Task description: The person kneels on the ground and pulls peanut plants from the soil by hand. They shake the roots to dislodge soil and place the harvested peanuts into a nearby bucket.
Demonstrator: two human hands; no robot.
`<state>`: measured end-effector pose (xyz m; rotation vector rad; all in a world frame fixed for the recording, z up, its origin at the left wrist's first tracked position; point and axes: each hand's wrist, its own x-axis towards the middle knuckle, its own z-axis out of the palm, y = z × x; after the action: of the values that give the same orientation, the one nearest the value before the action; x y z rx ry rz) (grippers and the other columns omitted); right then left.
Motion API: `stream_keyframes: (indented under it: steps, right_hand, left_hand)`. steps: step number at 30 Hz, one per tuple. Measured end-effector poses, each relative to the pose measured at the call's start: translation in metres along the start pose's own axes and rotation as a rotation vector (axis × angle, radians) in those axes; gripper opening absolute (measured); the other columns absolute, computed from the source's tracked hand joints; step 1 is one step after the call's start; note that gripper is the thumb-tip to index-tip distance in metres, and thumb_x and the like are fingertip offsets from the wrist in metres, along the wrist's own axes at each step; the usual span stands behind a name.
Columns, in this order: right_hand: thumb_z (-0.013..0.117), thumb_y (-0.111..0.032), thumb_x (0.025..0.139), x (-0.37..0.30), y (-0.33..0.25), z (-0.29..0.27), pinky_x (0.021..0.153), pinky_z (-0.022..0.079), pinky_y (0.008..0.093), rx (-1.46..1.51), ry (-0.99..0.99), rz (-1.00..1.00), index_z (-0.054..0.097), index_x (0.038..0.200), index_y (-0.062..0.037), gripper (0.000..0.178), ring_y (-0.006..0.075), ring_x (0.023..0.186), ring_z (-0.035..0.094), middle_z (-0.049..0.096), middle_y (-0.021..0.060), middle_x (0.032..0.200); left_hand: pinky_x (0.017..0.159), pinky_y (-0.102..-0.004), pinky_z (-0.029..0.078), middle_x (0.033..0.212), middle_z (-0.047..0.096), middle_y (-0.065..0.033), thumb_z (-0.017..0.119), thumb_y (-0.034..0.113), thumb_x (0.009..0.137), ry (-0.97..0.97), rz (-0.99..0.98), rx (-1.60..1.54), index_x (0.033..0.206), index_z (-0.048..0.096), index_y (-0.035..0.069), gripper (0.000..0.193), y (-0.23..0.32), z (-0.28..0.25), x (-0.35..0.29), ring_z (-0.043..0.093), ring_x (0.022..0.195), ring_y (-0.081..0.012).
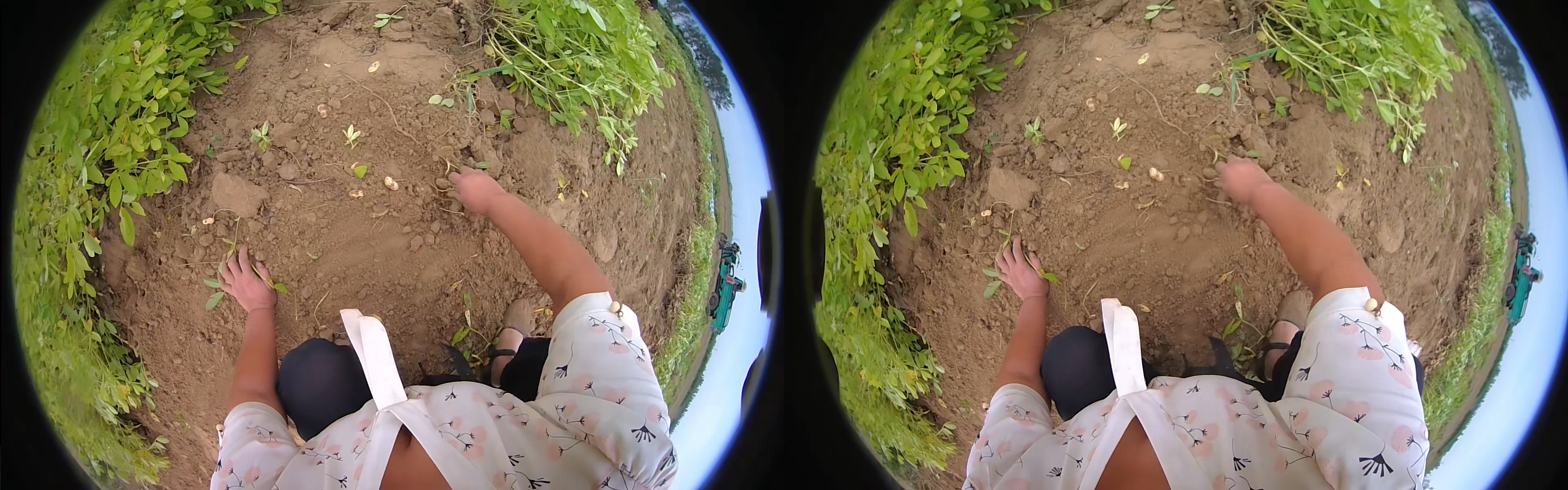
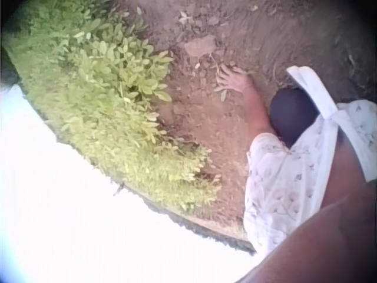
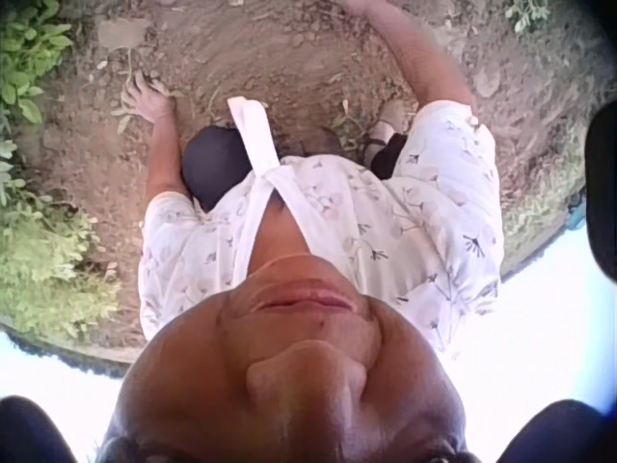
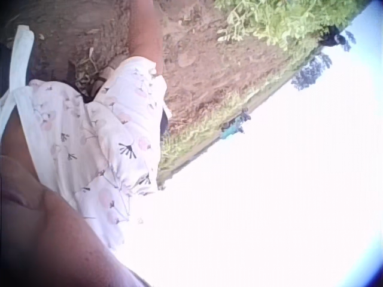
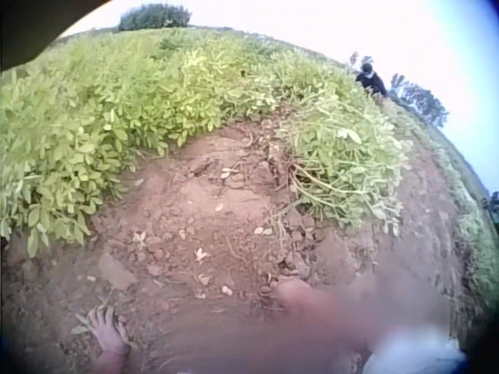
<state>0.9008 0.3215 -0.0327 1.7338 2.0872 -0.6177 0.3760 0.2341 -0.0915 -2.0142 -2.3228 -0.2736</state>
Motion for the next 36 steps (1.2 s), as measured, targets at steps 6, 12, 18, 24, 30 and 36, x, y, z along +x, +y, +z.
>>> stream_keyframes:
  steps: [6,12,18,24,30,36]
  right_hand:
    - [0.065,-0.011,0.084,-0.211,0.162,-0.048,0.102,0.048,0.0467,-0.208,-0.138,0.115,0.065,0.116,-0.0086,0.032,0.0413,0.125,0.051,0.06,0.0166,0.126]
    - [0.076,-0.03,0.083,-0.248,0.191,0.038,0.114,0.039,0.0533,0.239,0.377,0.631,0.056,0.136,-0.0134,0.059,0.043,0.139,0.037,0.038,0.0142,0.156]
    - [0.071,-0.044,0.089,-0.233,0.191,0.128,0.116,0.03,0.0637,0.478,0.259,0.659,0.045,0.149,-0.018,0.07,0.045,0.149,0.024,0.027,0.0165,0.163]
    - [0.066,-0.063,0.087,-0.241,0.234,0.105,0.116,0.02,0.0729,0.504,0.15,0.86,0.039,0.156,-0.0236,0.083,0.0439,0.154,0.014,0.018,0.0122,0.168]
    - [0.071,-0.073,0.074,-0.249,0.171,0.097,0.114,0.02,0.0743,0.611,0.157,0.462,0.04,0.156,-0.0275,0.099,0.0464,0.151,0.021,0.026,0.0157,0.165]
    - [0.074,-0.029,0.081,-0.242,0.19,0.09,0.099,0.047,0.0561,0.433,0.214,0.174,0.056,0.136,-0.0179,0.058,0.042,0.125,0.05,0.051,0.0175,0.135]
  left_hand:
    - [0.115,-0.0573,0.027,0.137,0.05,-0.0144,0.06,0.03,0.095,-0.105,0.005,0.145,0.144,0.048,0.017,0.052,-0.01,0.012,0.005,0.036,0.14,-0.0374]
    - [0.095,-0.0483,0.05,0.124,0.062,-0.0181,0.065,0.021,0.094,-0.566,-0.158,0.023,0.138,0.053,0.004,0.048,-0.008,-0.017,0.066,0.057,0.121,-0.038]
    - [0.093,-0.0403,0.05,0.119,0.069,-0.0185,0.069,0.015,0.093,-0.856,0.16,-0.362,0.131,0.061,0.0,0.042,0.142,-0.106,0.065,0.067,0.107,-0.0307]
    - [0.106,-0.0365,0.046,0.134,0.063,-0.0201,0.071,0.014,0.093,-0.844,0.316,-0.594,0.143,0.054,0.006,0.053,0.255,-0.078,0.025,0.062,0.123,-0.0291]
    - [0.119,-0.0518,0.035,0.162,0.02,-0.0279,0.089,0.019,0.074,-0.906,0.581,0.104,0.151,0.043,0.008,0.091,0.336,-0.075,-0.091,0.027,0.146,-0.051]
    - [0.119,-0.0522,0.036,0.161,0.02,-0.0291,0.085,0.014,0.076,-1.003,0.544,0.107,0.148,0.046,0.008,0.082,0.345,-0.063,-0.081,0.024,0.145,-0.0562]
